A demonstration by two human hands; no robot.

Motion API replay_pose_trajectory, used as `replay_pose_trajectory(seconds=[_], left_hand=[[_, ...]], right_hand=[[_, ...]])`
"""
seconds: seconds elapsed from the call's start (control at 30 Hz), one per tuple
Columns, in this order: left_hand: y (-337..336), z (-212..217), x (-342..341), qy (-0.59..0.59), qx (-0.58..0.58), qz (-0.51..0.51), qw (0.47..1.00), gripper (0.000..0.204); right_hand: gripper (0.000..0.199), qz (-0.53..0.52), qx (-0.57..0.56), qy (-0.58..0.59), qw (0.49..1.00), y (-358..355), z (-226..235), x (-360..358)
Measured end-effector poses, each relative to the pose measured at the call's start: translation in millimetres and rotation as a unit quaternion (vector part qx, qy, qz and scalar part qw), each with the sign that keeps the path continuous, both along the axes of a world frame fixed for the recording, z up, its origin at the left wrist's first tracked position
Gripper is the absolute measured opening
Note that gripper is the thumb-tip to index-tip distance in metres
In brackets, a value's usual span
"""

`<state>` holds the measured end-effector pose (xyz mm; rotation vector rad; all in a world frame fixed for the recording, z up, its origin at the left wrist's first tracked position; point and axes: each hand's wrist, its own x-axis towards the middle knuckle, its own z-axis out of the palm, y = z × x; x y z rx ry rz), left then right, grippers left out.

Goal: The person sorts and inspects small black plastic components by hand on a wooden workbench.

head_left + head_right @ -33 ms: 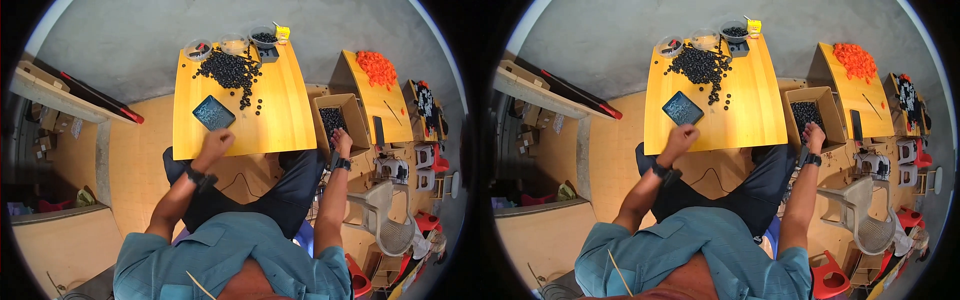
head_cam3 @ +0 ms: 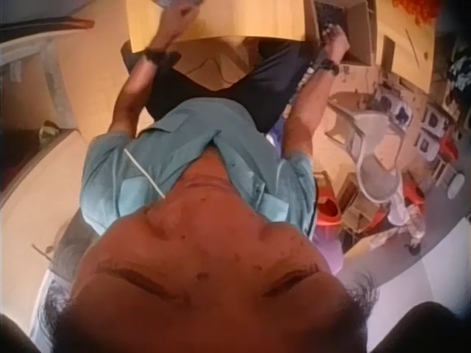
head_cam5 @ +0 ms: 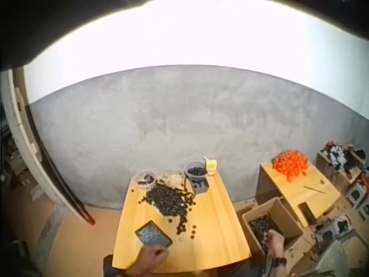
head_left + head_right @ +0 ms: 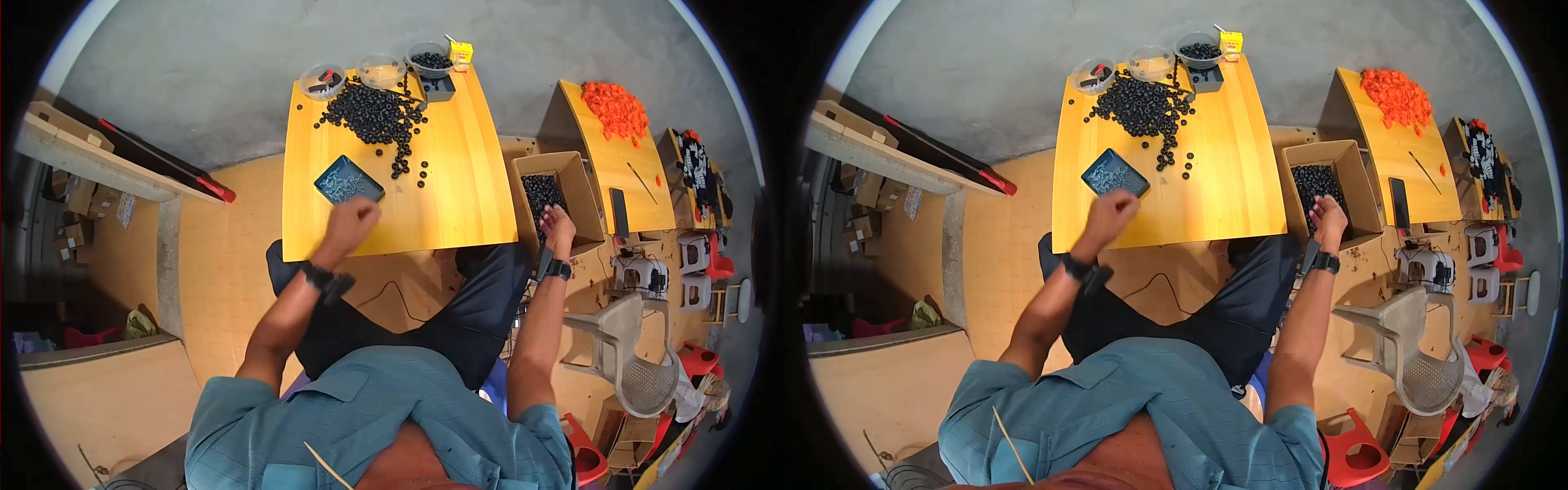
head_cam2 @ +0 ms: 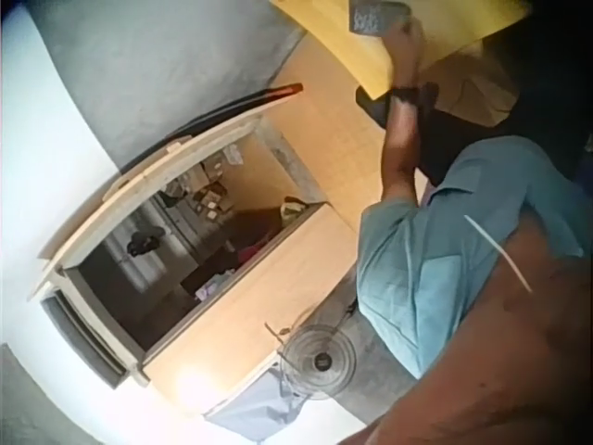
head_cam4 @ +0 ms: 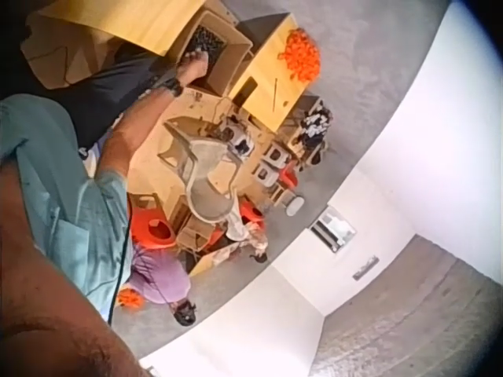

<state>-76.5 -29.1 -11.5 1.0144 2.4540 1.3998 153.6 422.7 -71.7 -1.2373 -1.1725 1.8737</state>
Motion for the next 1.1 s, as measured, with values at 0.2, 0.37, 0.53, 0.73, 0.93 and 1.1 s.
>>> replay_pose_trajectory(seconds=[0.2,0.37,0.53,0.73,0.93,1.1], left_hand=[[67,13,-114,0.152,-0.208,0.054,0.965,0.019],[93,-32,-146,0.151,-0.297,0.015,0.943,0.022],[90,-44,-143,0.201,-0.3,0.018,0.932,0.024],[84,48,-29,0.001,0.018,-0.069,0.997,0.019],[56,76,58,0.134,0.052,-0.085,0.986,0.015],[48,58,78,0.165,0.059,-0.109,0.979,0.016]], right_hand=[[0.031,0.194,-0.146,0.282,0.928,-129,60,-29],[0.032,0.274,-0.191,0.227,0.915,-211,62,-19],[0.033,0.288,-0.258,0.21,0.898,-239,48,-8],[0.031,0.255,-0.118,0.105,0.954,-262,73,-38],[0.025,0.269,-0.116,0.189,0.937,-286,102,-63],[0.019,0.287,-0.156,0.123,0.937,-279,87,-40]])
